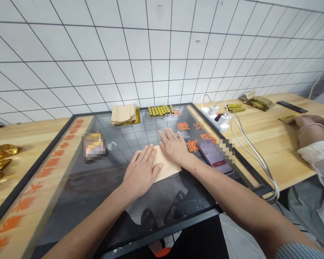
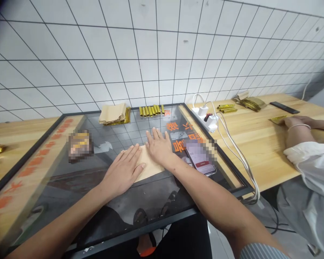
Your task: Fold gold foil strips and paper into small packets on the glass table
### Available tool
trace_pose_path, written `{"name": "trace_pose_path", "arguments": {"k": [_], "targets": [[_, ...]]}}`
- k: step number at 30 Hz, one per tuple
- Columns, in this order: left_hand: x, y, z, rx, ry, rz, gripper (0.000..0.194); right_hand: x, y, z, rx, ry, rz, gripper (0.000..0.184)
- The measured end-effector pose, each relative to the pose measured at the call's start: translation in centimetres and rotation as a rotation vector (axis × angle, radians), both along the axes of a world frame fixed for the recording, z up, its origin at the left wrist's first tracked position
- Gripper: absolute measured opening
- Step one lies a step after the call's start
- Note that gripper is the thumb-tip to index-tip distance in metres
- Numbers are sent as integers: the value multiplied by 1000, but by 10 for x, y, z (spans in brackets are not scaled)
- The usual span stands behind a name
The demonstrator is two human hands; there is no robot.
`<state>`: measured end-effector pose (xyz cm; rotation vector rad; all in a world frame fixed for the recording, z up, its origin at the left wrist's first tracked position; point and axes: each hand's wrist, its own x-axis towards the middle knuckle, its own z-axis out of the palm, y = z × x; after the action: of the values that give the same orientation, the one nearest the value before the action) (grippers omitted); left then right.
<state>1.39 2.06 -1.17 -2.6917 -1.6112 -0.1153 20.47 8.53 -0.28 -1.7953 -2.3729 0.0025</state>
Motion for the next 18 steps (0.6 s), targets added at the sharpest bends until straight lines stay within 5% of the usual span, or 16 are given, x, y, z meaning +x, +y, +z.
{"name": "trace_pose_path", "arguments": {"k": [6, 10, 18], "targets": [[0, 4, -6, 41, -43, -20, 66, -19, -21, 20, 43, 172, 163, 65], [-4, 10, -16, 81, -22, -103, 60, -41, -38, 18, -166, 423, 402, 80], [-7, 12, -13, 124, -46, -72, 61, -37, -33, 11, -241, 418, 304, 83]]}}
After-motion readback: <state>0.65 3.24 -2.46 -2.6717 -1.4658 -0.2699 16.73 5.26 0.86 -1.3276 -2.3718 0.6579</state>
